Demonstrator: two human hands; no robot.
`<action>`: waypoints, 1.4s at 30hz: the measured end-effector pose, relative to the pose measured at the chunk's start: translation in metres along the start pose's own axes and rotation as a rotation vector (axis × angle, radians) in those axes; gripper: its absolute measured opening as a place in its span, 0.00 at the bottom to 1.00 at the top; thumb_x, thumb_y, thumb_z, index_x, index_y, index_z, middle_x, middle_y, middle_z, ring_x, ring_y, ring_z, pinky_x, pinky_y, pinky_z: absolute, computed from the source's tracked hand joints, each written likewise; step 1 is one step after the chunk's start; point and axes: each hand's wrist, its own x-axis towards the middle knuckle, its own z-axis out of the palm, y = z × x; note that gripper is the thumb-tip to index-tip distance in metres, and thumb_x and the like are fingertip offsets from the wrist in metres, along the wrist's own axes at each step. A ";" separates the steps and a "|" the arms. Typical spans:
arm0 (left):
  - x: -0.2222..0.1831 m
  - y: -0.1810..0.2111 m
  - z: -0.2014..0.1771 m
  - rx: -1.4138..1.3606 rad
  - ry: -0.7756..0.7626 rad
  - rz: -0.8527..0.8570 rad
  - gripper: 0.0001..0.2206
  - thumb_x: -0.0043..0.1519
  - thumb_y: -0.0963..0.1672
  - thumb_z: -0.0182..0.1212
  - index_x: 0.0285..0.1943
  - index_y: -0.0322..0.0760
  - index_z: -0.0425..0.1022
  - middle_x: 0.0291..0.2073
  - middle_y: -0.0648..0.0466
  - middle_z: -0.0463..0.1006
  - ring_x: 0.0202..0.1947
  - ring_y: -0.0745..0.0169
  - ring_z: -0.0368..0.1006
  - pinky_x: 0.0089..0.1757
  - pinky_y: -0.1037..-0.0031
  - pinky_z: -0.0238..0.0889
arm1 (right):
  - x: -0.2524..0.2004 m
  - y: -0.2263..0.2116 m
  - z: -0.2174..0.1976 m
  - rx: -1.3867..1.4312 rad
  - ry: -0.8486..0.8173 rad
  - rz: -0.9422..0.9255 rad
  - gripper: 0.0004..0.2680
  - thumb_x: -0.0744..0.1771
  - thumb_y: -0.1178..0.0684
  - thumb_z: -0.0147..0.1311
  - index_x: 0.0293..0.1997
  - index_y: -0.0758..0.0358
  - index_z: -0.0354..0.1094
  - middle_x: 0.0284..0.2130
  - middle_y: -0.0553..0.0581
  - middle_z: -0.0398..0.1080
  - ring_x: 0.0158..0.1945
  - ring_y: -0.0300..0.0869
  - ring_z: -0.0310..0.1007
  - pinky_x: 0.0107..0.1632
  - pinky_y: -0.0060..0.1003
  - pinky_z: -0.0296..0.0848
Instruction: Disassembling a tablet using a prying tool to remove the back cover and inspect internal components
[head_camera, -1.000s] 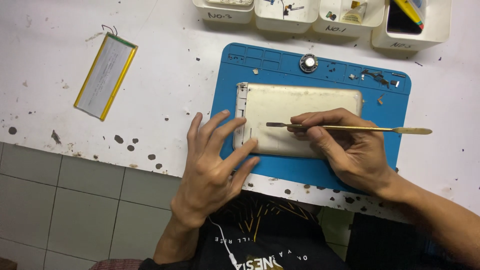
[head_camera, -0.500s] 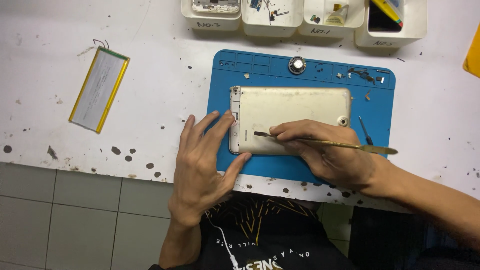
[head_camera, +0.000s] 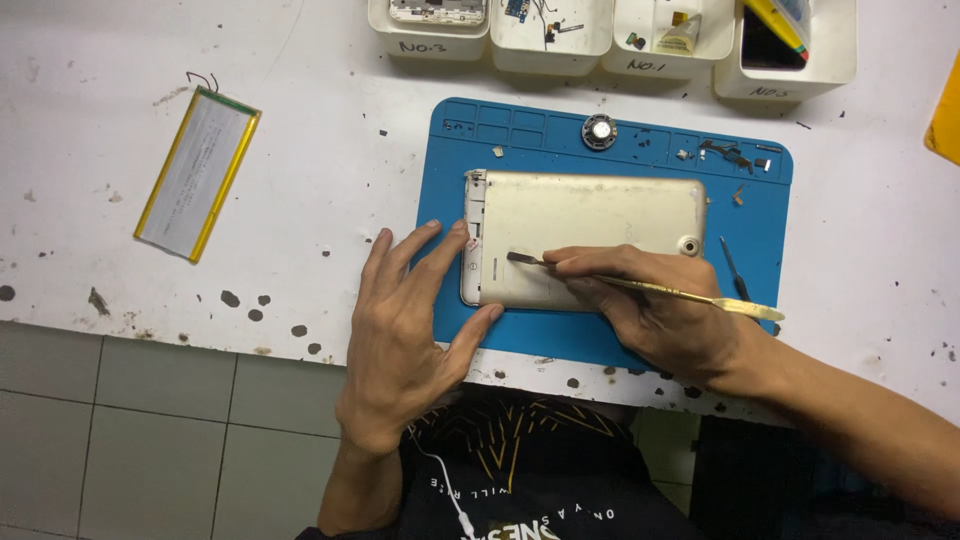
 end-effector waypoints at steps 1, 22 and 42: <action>-0.001 -0.001 0.001 0.001 -0.002 0.001 0.31 0.62 0.49 0.70 0.70 0.30 0.64 0.63 0.45 0.75 0.67 0.46 0.67 0.68 0.41 0.53 | 0.001 0.001 -0.001 0.001 0.002 0.001 0.06 0.68 0.63 0.58 0.49 0.68 0.72 0.47 0.61 0.79 0.52 0.45 0.82 0.58 0.33 0.81; -0.001 -0.003 0.001 0.007 0.002 0.004 0.31 0.61 0.49 0.72 0.69 0.31 0.65 0.63 0.44 0.76 0.67 0.45 0.68 0.67 0.41 0.54 | 0.005 -0.001 -0.005 0.010 -0.016 0.021 0.06 0.68 0.63 0.56 0.48 0.70 0.71 0.46 0.64 0.79 0.51 0.47 0.83 0.56 0.34 0.82; 0.000 -0.002 0.001 0.017 -0.003 0.011 0.31 0.61 0.49 0.71 0.69 0.30 0.65 0.63 0.45 0.75 0.67 0.45 0.68 0.67 0.41 0.54 | 0.006 -0.002 -0.004 -0.064 -0.009 -0.027 0.07 0.67 0.62 0.59 0.49 0.70 0.74 0.47 0.62 0.79 0.51 0.46 0.83 0.56 0.35 0.82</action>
